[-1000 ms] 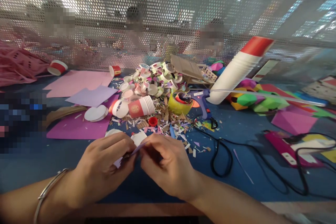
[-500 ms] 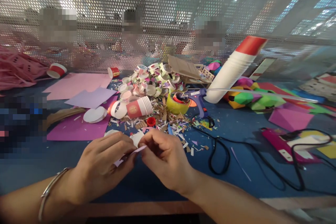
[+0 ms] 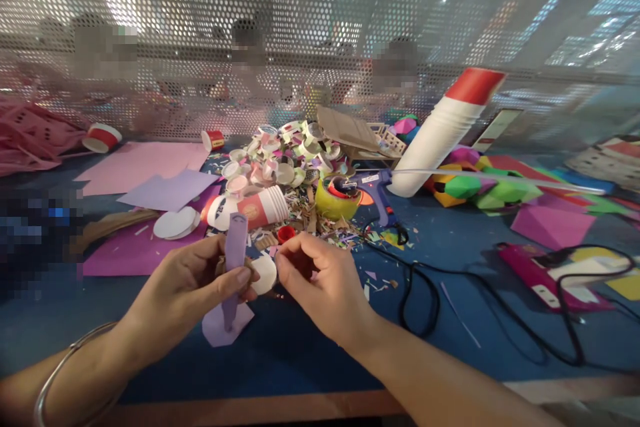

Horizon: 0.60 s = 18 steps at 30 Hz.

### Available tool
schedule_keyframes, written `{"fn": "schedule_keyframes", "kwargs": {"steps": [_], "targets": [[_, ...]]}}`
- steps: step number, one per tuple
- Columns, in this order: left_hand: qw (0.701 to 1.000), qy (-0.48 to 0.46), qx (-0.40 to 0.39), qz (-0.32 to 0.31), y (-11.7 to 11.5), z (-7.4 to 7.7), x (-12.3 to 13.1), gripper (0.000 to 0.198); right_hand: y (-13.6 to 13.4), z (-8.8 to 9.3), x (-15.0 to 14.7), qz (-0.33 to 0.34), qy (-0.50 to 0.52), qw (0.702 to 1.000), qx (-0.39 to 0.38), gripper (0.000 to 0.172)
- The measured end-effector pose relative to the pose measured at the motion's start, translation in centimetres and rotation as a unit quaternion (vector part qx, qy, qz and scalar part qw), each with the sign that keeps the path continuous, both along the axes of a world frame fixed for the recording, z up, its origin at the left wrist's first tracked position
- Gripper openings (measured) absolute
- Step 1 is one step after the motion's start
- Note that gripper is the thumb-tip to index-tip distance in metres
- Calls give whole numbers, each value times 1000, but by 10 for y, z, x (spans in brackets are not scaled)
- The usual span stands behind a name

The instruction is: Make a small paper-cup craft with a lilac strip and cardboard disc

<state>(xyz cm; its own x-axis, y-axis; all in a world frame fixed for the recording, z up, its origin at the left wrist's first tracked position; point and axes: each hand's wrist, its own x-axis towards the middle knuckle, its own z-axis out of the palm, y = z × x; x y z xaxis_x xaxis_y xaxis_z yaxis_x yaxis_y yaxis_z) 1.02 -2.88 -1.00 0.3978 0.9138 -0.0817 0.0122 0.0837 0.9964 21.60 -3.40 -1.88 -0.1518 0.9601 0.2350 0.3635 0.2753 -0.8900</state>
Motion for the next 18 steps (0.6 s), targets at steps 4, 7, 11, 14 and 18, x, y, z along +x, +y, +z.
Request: {"fn": "schedule_keyframes", "kwargs": {"steps": [4, 7, 11, 14, 18], "targets": [[1000, 4, -22, -6, 3, -4, 1, 28, -3, 1, -3, 24, -19, 999, 22, 12], [999, -6, -33, -25, 3, -6, 2, 24, -2, 2, -2, 38, -56, 996, 61, 13], [999, 8, -19, -31, 3, -5, 2, 26, -2, 5, 0, 57, -94, 990, 87, 22], [995, 86, 32, -36, 5, -4, -1, 36, -3, 6, 2, 74, -101, 987, 97, 21], [979, 168, 107, -42, 8, -5, -5, 38, -7, 7, 4, 90, -93, 984, 125, 8]]}}
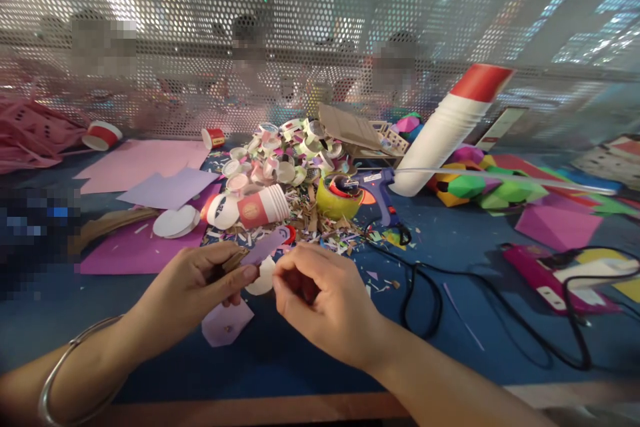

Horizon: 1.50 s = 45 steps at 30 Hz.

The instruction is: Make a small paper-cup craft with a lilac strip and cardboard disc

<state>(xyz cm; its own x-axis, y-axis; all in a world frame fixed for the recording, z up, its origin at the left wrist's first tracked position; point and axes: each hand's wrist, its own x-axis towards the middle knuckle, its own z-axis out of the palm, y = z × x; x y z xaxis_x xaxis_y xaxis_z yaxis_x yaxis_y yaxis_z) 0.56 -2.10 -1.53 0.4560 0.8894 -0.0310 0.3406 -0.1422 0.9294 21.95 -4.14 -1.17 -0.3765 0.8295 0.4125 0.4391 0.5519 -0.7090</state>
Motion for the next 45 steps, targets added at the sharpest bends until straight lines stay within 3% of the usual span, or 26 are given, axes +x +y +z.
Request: {"fn": "schedule_keyframes", "kwargs": {"steps": [7, 13, 18, 20, 22, 24, 26, 35, 39, 41, 45], "targets": [[991, 100, 69, -49, -4, 2, 4, 25, -5, -4, -2, -2, -50, 990, 130, 12], [983, 119, 114, -82, -11, 5, 6, 16, -5, -7, -5, 9, -112, 985, 132, 10], [986, 108, 95, -88, -8, 9, 2, 14, -3, -7, -5, 9, -116, 986, 117, 11], [990, 95, 54, -93, -3, 11, -3, 9, -1, -4, -5, 17, -102, 994, 42, 10], [990, 62, -37, -121, 2, 12, -8, 11, 1, 0, -3, 42, -70, 993, -84, 9], [976, 15, -147, -158, 7, 13, -13, 17, 2, 4, -1, 74, -20, 977, -200, 12], [957, -34, -229, -172, 11, 14, -16, 22, 4, 6, 3, 90, 30, 964, -249, 14], [889, -202, -381, -155, 12, 12, -11, 23, 6, 6, 11, 121, 79, 974, -176, 11], [866, -241, -410, -157, 10, 10, -7, 32, 6, 8, 9, 151, 58, 983, -91, 12], [884, -229, -376, -157, 9, 11, -7, 32, 6, 9, 8, 144, 52, 986, -68, 11], [963, -150, -173, -141, 9, 16, -11, 25, 6, 8, 6, 101, 50, 989, -100, 7]]}}
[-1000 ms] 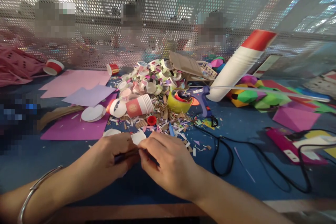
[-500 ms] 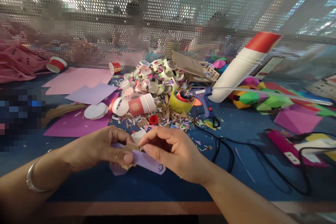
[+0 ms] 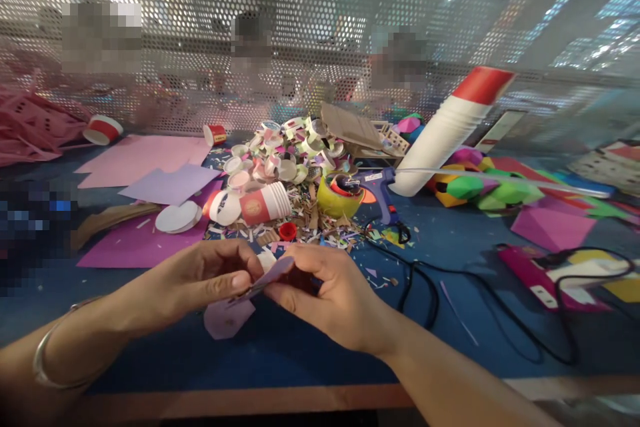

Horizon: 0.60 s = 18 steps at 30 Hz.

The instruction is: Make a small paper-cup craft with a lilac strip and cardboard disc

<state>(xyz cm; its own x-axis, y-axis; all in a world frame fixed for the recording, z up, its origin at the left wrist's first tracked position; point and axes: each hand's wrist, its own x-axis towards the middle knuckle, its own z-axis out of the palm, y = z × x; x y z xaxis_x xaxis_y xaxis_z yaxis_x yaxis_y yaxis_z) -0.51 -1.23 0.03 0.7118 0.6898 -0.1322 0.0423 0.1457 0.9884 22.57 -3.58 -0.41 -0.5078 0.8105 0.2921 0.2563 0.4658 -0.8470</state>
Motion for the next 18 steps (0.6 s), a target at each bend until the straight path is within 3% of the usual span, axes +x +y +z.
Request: {"fn": "schedule_keyframes", "kwargs": {"steps": [4, 7, 11, 18], "targets": [[986, 84, 139, 23, -4, 5, -2, 21, -1, -2, -2, -20, -34, 998, -47, 11], [966, 160, 195, 45, -10, 5, 3, 10, -2, -5, -4, -41, -67, 994, -70, 18], [935, 243, 247, 80, -17, 2, 9, 14, -2, -8, -6, -50, -96, 992, -61, 14], [900, 228, 348, 127, -23, 5, 11, 17, -3, -6, -7, -26, -83, 996, -15, 8]]}}
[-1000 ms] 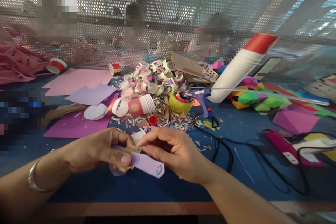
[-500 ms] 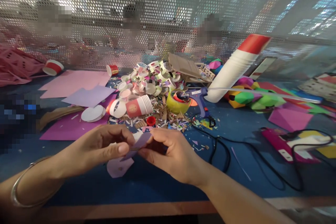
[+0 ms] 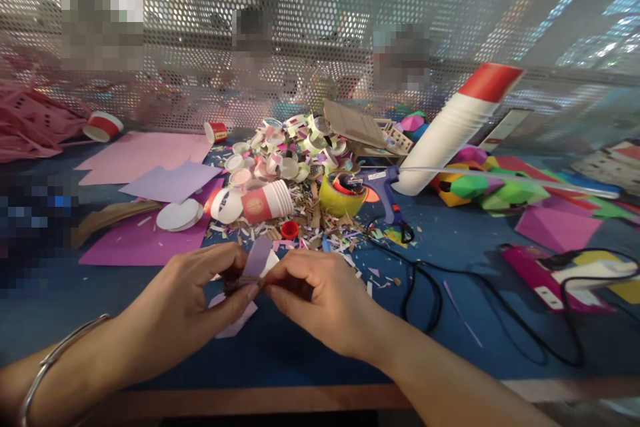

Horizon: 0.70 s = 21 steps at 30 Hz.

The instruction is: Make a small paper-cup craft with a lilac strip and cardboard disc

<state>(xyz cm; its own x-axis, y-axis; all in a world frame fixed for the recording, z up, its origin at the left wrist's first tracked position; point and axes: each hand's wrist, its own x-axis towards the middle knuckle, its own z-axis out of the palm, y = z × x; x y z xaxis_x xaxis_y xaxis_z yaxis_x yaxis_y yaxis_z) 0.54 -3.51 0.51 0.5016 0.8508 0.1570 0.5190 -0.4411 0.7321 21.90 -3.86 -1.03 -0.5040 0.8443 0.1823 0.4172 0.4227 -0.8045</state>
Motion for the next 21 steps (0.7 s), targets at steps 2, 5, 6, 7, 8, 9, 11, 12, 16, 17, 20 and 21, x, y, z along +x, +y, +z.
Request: {"fn": "schedule_keyframes", "kwargs": {"steps": [2, 5, 6, 7, 8, 9, 11, 12, 16, 17, 20, 21], "targets": [[1000, -1, -5, -3, -1, 1, -1, 16, -1, 1, -1, 10, 1, 1000, 22, 8], [999, 3, -41, -16, 0, 0, -2, 16, -2, 1, -2, 13, -3, 1000, 10, 10], [998, 5, -56, -22, 0, 0, -2, 16, -2, 1, -2, 11, -6, 1000, 1, 11], [997, 7, -69, -28, 1, -1, -2, 16, -2, 2, -2, 8, -10, 1000, -6, 13], [996, 9, -79, -32, 2, -1, -2, 16, -2, 2, -3, 5, -14, 1000, -8, 13], [996, 10, -83, -34, 2, -2, -2, 15, -2, 2, -3, 1, -17, 1000, -7, 14], [996, 9, -79, -33, 3, -4, 0, 14, -2, 2, -3, -6, -19, 1000, -3, 15], [997, 9, -73, -31, 3, -5, 0, 14, -1, 2, -4, -8, -18, 1000, -3, 15], [999, 4, -34, -19, 1, -7, 3, 19, -2, 1, -5, -14, -20, 1000, 9, 13], [1000, -3, -20, -16, 0, -8, 4, 20, -3, 1, -5, -17, -20, 1000, 15, 13], [998, -40, 35, -15, -3, -12, 5, 21, -5, 2, -4, -28, -13, 999, 37, 14], [997, -50, 62, -16, -4, -13, 6, 20, -6, 3, -4, -32, -12, 998, 49, 13]]}}
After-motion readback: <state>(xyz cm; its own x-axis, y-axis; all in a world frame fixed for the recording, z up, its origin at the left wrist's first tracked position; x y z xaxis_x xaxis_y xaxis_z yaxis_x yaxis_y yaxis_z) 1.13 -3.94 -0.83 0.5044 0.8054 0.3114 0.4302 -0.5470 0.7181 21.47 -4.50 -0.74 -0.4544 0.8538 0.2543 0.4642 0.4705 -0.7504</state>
